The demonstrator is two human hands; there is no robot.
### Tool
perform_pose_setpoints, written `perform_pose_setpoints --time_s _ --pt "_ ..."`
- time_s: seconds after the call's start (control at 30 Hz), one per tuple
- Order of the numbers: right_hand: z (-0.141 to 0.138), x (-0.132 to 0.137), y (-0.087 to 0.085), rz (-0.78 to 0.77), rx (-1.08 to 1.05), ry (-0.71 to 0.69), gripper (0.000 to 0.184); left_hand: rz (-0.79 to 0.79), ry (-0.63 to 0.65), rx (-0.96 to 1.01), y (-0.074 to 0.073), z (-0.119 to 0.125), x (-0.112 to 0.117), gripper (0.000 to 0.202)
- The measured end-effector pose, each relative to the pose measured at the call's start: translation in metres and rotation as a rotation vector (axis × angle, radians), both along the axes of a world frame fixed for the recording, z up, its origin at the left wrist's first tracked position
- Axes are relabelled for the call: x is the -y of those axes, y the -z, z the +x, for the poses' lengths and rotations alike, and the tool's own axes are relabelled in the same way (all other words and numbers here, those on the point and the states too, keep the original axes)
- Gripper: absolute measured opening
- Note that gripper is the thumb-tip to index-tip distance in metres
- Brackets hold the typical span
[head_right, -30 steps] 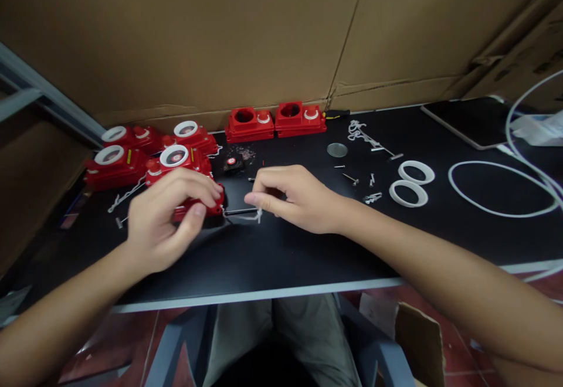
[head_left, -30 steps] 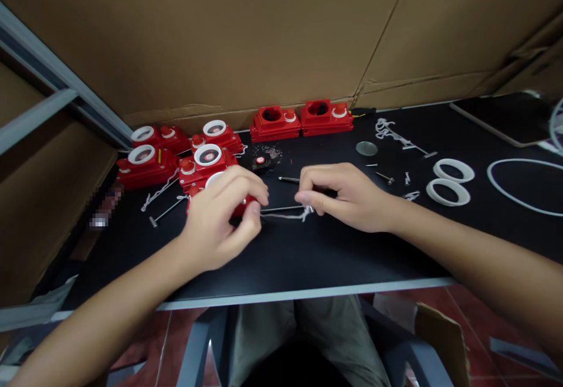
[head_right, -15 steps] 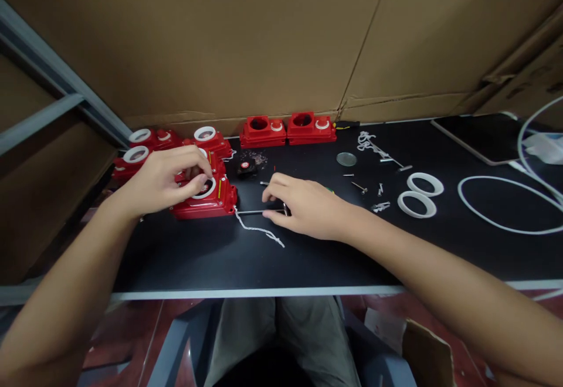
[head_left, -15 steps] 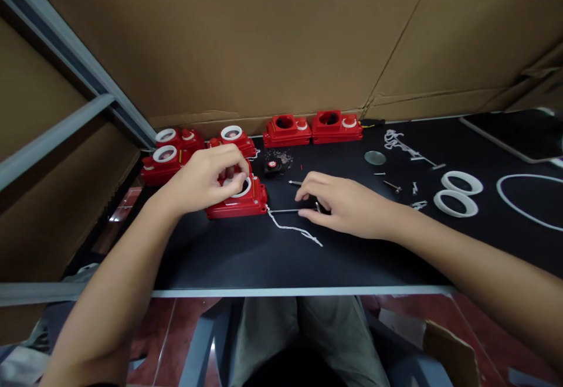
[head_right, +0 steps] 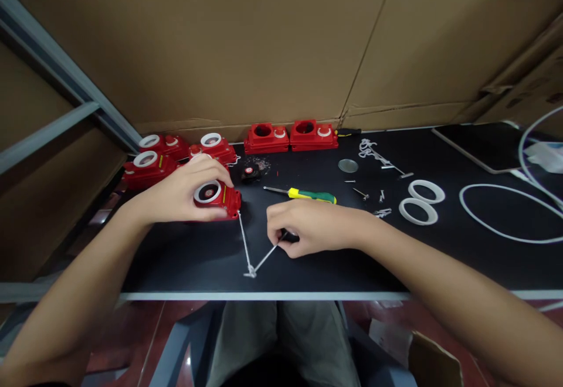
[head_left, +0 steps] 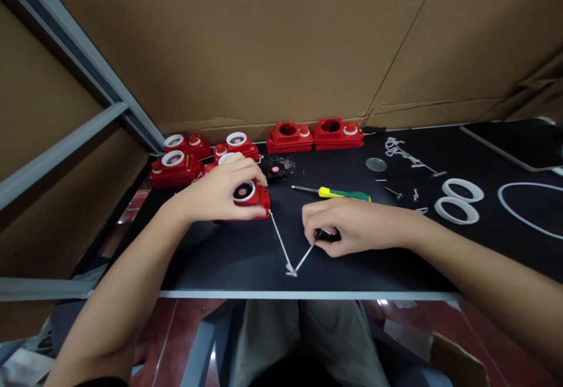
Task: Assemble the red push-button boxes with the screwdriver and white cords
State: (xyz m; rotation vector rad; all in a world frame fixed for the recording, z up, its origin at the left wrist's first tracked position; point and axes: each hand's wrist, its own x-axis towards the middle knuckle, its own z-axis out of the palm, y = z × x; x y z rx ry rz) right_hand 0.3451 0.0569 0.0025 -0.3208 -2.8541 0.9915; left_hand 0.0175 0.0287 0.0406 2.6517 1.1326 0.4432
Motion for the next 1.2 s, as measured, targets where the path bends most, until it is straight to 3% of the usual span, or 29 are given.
perform_pose_setpoints --time_s 0.07,0.13,0.47,0.53,0.6,0.67,0.73,0.83,1.03,1.2 --pt "0.0 0.002 -0.001 -0.054 -0.013 -0.034 0.023 -0.082 0.032 -0.022 0.001 -0.001 0.002 0.056" --pt "-0.002 0.003 0.0 -0.086 -0.026 -0.052 0.021 -0.109 0.059 -0.028 0.003 0.0 0.005 0.06" --pt "-0.011 0.0 0.016 0.025 -0.094 0.112 0.012 0.098 0.056 -0.152 0.006 0.008 0.015 0.031" --pt "-0.012 0.003 0.017 -0.097 -0.088 0.155 0.008 0.122 0.05 -0.146 0.005 0.011 0.015 0.028" --pt "-0.013 0.009 0.017 -0.378 -0.119 0.174 0.017 0.139 0.065 -0.086 0.004 0.016 0.018 0.027" --pt "-0.015 0.014 0.016 -0.658 -0.166 0.129 0.031 0.137 0.092 -0.007 0.003 0.023 0.022 0.027" --pt "-0.014 0.017 0.014 -0.76 -0.173 0.058 0.032 0.101 0.118 0.045 0.003 0.03 0.028 0.019" --pt "-0.013 0.015 0.01 -0.648 -0.13 0.022 0.021 0.054 0.201 0.025 0.007 0.036 0.034 0.006" --pt "-0.012 0.009 0.004 -0.473 -0.069 0.071 0.013 0.079 0.251 -0.148 0.007 0.036 0.036 0.033" --pt "-0.01 0.003 0.007 -0.456 -0.094 0.086 0.013 0.019 0.228 -0.275 0.001 0.032 0.044 0.066"
